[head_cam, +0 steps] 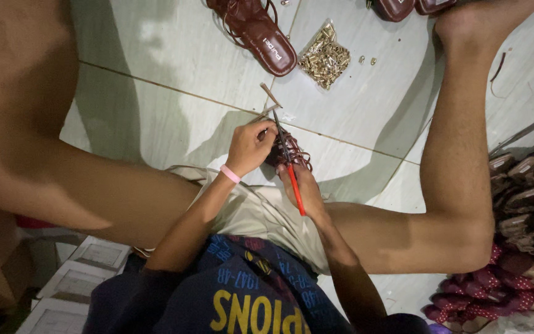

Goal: The person sits on the floor and uses red-handled scissors to cut a thin strip of material. They then thread the strip through a brown sandal and attach a small metal piece to secure it. The person repeats this process for multiple sandals, cutting strips and attaching metal pieces.

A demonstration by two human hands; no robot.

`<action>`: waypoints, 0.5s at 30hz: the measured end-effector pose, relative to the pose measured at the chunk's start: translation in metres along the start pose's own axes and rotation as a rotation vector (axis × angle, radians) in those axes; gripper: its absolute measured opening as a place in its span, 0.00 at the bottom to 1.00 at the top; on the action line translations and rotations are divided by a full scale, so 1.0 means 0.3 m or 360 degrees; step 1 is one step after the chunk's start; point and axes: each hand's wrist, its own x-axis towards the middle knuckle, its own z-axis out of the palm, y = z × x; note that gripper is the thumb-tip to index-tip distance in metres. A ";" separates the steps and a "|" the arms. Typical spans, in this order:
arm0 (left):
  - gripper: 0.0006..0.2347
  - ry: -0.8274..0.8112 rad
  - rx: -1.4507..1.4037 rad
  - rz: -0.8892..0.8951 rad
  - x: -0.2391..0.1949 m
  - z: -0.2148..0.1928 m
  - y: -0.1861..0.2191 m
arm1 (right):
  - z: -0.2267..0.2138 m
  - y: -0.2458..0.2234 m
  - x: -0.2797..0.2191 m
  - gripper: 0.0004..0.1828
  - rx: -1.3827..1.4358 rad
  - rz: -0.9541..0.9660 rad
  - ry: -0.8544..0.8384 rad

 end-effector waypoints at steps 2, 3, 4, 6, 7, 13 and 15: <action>0.06 0.0032 -0.0010 0.0068 -0.007 -0.012 -0.003 | 0.003 0.004 -0.003 0.19 0.0111 -0.0011 -0.0059; 0.06 0.0046 0.0013 0.0094 -0.005 -0.023 -0.004 | -0.004 0.005 -0.001 0.19 0.0166 -0.0018 -0.0085; 0.06 0.0059 0.0035 0.0119 -0.003 -0.042 -0.007 | -0.012 0.004 -0.004 0.19 0.0144 0.0049 -0.0078; 0.06 0.0148 0.0187 0.0168 0.005 -0.087 -0.012 | -0.047 0.000 -0.012 0.19 0.0099 0.0189 -0.0071; 0.05 0.0220 0.0320 0.0194 0.011 -0.117 -0.017 | -0.070 -0.002 -0.017 0.19 0.0013 0.0195 0.0021; 0.03 0.0625 0.0797 0.0284 0.059 -0.186 -0.016 | -0.235 0.001 0.033 0.22 -0.0540 0.0052 0.0605; 0.05 0.0650 0.0842 0.0335 0.074 -0.178 0.000 | -0.262 -0.004 0.068 0.19 -0.0592 0.0194 0.0590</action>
